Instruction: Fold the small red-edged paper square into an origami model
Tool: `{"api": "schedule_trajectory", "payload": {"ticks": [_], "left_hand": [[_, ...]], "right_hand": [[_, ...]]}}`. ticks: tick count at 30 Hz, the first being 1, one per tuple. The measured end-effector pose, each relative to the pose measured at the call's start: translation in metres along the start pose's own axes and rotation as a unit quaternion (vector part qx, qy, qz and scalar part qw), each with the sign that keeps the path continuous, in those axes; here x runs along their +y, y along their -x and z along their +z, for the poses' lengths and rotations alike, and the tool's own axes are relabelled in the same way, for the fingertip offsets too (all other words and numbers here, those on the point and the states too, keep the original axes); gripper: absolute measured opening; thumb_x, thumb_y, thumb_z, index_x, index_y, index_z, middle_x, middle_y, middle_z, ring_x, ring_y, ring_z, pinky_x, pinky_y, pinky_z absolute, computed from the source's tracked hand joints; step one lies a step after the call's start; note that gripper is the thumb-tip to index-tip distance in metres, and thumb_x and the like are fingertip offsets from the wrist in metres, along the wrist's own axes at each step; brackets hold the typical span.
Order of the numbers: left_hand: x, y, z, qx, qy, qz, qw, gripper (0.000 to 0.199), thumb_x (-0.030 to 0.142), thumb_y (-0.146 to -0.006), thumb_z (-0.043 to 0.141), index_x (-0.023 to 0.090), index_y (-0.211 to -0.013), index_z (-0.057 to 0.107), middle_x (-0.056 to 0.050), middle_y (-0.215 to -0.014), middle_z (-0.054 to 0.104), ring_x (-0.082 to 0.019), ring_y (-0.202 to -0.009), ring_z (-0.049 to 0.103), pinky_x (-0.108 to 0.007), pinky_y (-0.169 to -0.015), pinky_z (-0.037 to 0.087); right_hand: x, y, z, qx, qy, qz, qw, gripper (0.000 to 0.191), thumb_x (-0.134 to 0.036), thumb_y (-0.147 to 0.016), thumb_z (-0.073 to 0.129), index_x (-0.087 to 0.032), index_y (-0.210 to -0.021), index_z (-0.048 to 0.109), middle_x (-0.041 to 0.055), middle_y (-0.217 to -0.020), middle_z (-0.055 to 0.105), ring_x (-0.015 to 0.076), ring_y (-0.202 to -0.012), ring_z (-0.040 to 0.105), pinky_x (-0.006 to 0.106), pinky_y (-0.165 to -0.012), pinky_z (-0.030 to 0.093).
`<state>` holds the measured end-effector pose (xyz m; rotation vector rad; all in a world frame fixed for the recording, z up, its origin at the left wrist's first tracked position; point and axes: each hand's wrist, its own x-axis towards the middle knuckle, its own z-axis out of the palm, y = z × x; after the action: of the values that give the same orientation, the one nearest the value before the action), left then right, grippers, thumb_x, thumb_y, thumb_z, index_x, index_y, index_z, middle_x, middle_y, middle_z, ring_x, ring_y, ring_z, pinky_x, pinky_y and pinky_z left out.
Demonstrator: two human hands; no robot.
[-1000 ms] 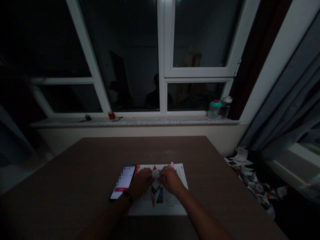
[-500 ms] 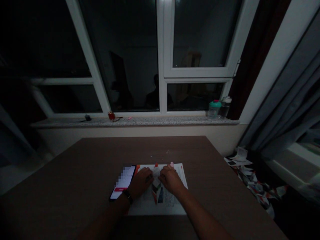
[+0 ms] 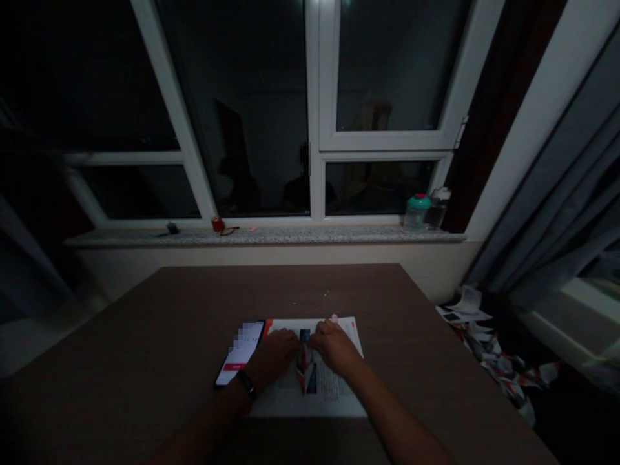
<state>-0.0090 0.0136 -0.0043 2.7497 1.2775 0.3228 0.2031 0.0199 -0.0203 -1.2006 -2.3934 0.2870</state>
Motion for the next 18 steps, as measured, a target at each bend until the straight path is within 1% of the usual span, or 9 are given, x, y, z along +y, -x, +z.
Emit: {"api": "schedule_trajectory", "payload": {"ticks": [4, 6, 9, 11, 14, 18], "left_hand": [[0.002, 0.004, 0.0, 0.015, 0.01, 0.009, 1.0, 0.014, 0.016, -0.093, 0.052, 0.02, -0.094, 0.065, -0.005, -0.1, 0.064, -0.022, -0.096, 0.057, -0.036, -0.087, 0.042], [0.0, 0.005, 0.002, 0.018, 0.02, 0.007, 1.0, 0.01, 0.019, -0.092, 0.056, 0.021, -0.097, 0.065, -0.005, -0.102, 0.064, -0.023, -0.097, 0.057, -0.036, -0.087, 0.042], [-0.004, 0.006, 0.006, 0.025, 0.041, 0.011, 0.999, 0.012, 0.022, -0.09, 0.06, 0.022, -0.102, 0.063, -0.004, -0.106, 0.063, -0.023, -0.102, 0.056, -0.037, -0.09, 0.041], [-0.006, 0.007, 0.008, 0.035, 0.052, 0.002, 0.998, 0.015, 0.021, -0.089, 0.061, 0.021, -0.103, 0.062, -0.004, -0.107, 0.063, -0.023, -0.102, 0.055, -0.037, -0.091, 0.041], [-0.007, 0.008, 0.009, 0.039, 0.065, -0.005, 0.997, 0.017, 0.018, -0.088, 0.059, 0.021, -0.105, 0.06, -0.005, -0.108, 0.063, -0.023, -0.103, 0.056, -0.036, -0.092, 0.041], [-0.006, 0.008, 0.006, 0.045, 0.077, 0.002, 0.996, 0.011, 0.017, -0.093, 0.052, 0.02, -0.1, 0.06, -0.005, -0.103, 0.063, -0.021, -0.099, 0.056, -0.033, -0.087, 0.043]], "right_hand": [[-0.002, 0.006, -0.007, -0.006, -0.008, -0.012, 1.0, 0.026, -0.021, -0.094, 0.051, -0.028, -0.104, 0.074, 0.0033, -0.091, 0.059, 0.0193, -0.092, 0.055, 0.049, -0.115, 0.017], [-0.004, 0.009, -0.008, -0.004, -0.007, -0.011, 1.0, 0.025, -0.025, -0.095, 0.052, -0.028, -0.108, 0.073, 0.0034, -0.092, 0.058, 0.02, -0.094, 0.055, 0.049, -0.115, 0.017], [-0.007, 0.011, -0.007, 0.003, -0.004, -0.001, 1.0, 0.022, -0.029, -0.092, 0.059, -0.028, -0.11, 0.072, 0.0038, -0.095, 0.059, 0.0215, -0.098, 0.055, 0.051, -0.116, 0.016], [-0.009, 0.011, -0.006, 0.005, -0.005, -0.001, 1.0, 0.024, -0.03, -0.089, 0.064, -0.028, -0.112, 0.071, 0.004, -0.099, 0.06, 0.0223, -0.101, 0.055, 0.051, -0.116, 0.015], [-0.009, 0.011, -0.004, 0.008, -0.015, 0.005, 1.0, 0.025, -0.031, -0.088, 0.067, -0.027, -0.113, 0.068, 0.0037, -0.1, 0.061, 0.0227, -0.103, 0.055, 0.052, -0.116, 0.013], [-0.011, 0.01, -0.002, 0.003, -0.016, 0.016, 1.0, 0.025, -0.032, -0.087, 0.068, -0.027, -0.111, 0.068, 0.0042, -0.103, 0.061, 0.0231, -0.105, 0.055, 0.052, -0.115, 0.015]]}}
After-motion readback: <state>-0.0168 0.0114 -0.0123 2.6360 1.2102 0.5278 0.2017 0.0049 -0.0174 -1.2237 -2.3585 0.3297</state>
